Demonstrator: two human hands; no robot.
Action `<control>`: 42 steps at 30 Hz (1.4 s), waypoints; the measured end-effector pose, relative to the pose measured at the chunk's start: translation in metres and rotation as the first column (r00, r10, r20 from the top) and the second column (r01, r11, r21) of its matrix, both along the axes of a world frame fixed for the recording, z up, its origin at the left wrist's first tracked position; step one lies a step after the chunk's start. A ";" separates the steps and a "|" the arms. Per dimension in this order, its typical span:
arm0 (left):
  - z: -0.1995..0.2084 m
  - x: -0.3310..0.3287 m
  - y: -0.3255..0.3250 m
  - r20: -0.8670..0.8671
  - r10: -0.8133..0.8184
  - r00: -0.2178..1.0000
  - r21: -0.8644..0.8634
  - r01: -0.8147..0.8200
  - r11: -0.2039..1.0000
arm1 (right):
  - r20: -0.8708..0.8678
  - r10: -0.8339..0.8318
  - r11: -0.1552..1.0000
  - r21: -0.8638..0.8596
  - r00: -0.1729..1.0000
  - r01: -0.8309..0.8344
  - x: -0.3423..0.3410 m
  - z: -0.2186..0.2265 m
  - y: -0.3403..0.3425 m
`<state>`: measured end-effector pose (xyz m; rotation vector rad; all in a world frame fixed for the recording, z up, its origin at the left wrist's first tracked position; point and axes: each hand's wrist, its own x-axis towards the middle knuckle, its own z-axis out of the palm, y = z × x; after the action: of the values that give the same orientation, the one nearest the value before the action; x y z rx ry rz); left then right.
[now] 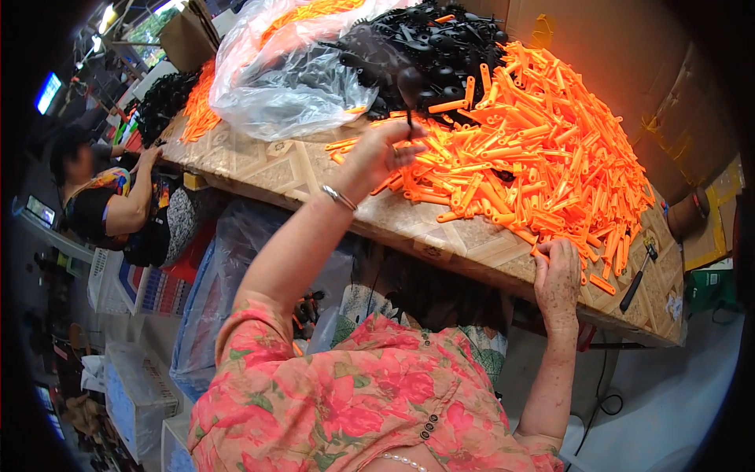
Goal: The person repeatedly picks up small orange plastic tubes and a black plastic component, inserts the tube into the component, and uses a hammer to tap the assembly together. The finished units are placed on a wooden table alongside a large pile of similar orange parts.
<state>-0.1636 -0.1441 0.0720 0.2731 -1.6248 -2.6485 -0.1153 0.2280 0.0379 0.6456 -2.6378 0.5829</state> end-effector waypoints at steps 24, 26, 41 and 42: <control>-0.043 0.124 0.123 -0.313 -0.083 0.946 -0.281 -0.009 0.960 | 0.275 0.440 0.647 -0.757 0.855 -0.089 0.085 -0.010 -0.064; -0.045 0.124 0.127 -0.297 -0.033 0.954 -0.249 -0.044 0.967 | 0.330 0.436 0.628 -0.778 0.837 -0.020 0.089 -0.013 -0.069; -0.047 0.137 0.122 -0.024 -0.386 0.922 -0.644 0.281 0.711 | 0.284 0.425 0.602 -0.798 0.860 -0.034 0.079 -0.009 -0.046; -0.048 0.138 0.124 0.006 -0.410 0.912 -0.690 0.300 0.659 | 0.277 0.413 0.637 -0.768 0.868 -0.058 0.079 -0.007 -0.044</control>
<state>-0.0251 -0.0203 0.0245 -0.3005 -2.6520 -1.9604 -0.0359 0.1836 0.0312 0.6440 -2.3145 1.9651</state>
